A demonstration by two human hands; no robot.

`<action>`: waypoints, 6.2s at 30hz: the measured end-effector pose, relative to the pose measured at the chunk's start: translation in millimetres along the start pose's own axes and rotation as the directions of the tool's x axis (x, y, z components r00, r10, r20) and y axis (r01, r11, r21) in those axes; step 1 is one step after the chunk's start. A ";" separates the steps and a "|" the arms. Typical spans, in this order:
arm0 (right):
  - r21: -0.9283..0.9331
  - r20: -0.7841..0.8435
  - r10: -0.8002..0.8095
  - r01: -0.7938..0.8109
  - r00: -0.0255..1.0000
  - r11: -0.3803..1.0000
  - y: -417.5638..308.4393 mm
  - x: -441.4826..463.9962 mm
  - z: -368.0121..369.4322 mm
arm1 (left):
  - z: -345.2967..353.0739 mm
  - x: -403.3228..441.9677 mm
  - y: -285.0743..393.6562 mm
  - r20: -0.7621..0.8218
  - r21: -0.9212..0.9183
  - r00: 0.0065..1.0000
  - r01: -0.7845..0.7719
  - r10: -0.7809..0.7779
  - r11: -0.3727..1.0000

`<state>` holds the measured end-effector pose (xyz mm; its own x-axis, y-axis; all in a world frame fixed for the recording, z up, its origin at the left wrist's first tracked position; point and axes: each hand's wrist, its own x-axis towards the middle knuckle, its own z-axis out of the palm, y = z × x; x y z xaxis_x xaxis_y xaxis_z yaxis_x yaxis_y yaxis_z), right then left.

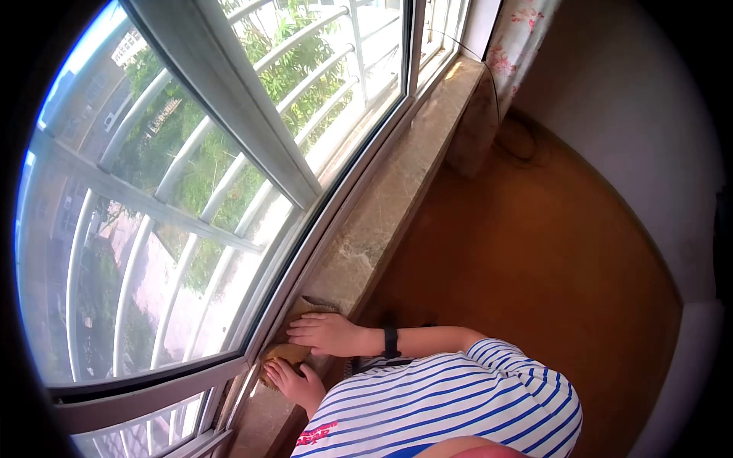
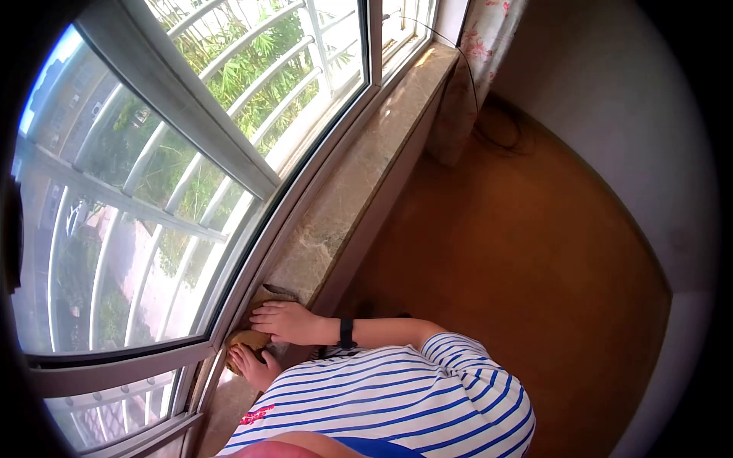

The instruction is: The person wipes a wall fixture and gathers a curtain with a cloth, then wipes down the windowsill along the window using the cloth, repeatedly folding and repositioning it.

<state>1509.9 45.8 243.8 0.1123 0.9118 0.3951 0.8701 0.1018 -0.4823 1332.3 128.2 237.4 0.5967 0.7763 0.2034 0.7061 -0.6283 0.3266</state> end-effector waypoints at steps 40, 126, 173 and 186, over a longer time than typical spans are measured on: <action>0.169 0.043 -0.155 0.145 0.987 0.975 526.5 -155.4 -445.3 | 241.0 166.2 637.5 -0.227 0.135 0.972 0.094 -0.062 0.986; 0.311 0.137 0.143 -0.179 0.980 0.934 655.6 -219.3 -621.5 | 176.9 151.7 685.1 -0.213 -0.315 0.962 0.098 -0.171 0.944; 0.235 -0.010 0.205 -0.197 0.979 0.952 645.9 -313.6 -667.8 | 175.8 100.5 711.3 -0.152 -0.429 0.985 -0.141 0.082 0.892; 0.335 0.208 0.339 -0.392 0.918 0.857 651.2 -336.6 -668.8 | 166.3 71.3 721.4 0.073 -0.450 0.993 -0.046 0.088 0.892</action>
<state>2359.6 -460.9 319.6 0.2980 0.9539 0.0365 0.5409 -0.1372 -0.8298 1947.6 -278.2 334.0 0.6827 0.7123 0.1630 0.4308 -0.5726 0.6976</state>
